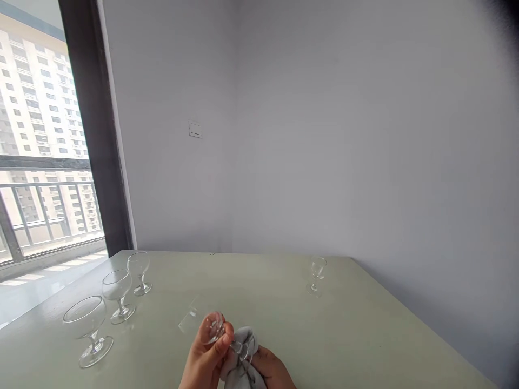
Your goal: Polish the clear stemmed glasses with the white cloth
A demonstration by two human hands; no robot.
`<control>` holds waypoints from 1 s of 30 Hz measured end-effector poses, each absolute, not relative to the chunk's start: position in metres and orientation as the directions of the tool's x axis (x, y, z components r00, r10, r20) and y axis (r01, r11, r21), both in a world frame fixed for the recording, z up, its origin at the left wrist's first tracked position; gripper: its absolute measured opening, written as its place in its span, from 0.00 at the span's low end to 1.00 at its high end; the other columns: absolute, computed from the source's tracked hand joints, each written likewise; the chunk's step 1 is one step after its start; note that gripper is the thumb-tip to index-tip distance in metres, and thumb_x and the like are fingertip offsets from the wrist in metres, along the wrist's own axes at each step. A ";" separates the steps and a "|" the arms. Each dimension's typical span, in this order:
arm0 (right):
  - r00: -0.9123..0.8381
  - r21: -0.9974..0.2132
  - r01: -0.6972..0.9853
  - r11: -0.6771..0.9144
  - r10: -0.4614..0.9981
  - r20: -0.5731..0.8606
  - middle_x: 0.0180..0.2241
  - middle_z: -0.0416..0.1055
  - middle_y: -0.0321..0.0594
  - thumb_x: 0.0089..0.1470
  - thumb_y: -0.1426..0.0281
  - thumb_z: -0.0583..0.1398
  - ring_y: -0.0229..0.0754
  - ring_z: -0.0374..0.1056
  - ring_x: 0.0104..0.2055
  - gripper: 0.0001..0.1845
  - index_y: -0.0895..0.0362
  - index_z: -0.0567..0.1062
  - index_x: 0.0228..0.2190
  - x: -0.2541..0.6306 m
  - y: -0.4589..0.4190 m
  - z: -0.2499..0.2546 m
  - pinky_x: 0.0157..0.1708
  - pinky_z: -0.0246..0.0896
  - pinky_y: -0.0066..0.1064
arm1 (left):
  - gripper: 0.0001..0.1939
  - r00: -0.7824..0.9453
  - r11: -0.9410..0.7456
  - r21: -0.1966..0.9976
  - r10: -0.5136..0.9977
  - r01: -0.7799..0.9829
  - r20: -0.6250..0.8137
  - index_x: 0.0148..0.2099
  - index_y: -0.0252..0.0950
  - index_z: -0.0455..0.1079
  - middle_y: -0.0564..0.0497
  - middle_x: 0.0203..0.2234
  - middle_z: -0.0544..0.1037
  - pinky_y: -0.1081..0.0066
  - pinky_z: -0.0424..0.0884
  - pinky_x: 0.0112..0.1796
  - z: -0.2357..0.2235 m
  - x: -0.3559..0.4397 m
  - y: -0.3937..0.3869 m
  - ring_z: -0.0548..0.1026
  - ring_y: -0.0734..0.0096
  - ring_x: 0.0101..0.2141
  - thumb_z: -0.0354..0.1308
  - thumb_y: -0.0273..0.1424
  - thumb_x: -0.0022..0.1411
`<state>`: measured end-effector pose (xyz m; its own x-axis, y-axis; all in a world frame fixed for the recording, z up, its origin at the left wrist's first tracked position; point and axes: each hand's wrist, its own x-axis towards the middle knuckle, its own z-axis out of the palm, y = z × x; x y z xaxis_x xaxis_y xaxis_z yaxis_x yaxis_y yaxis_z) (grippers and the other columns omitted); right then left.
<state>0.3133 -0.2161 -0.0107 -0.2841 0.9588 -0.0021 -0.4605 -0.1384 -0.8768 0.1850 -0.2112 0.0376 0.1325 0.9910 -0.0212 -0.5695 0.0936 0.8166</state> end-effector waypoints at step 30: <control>-0.150 -0.524 0.645 0.556 0.765 0.627 0.31 0.66 0.41 0.48 0.70 0.56 0.42 0.65 0.31 0.13 0.55 0.73 0.38 0.332 -0.212 -0.002 0.30 0.60 0.30 | 0.12 -0.212 -0.219 0.975 0.955 -0.034 0.207 0.26 0.42 0.69 0.53 0.23 0.69 0.73 0.65 0.29 0.026 0.181 -0.207 0.68 0.68 0.25 0.67 0.41 0.43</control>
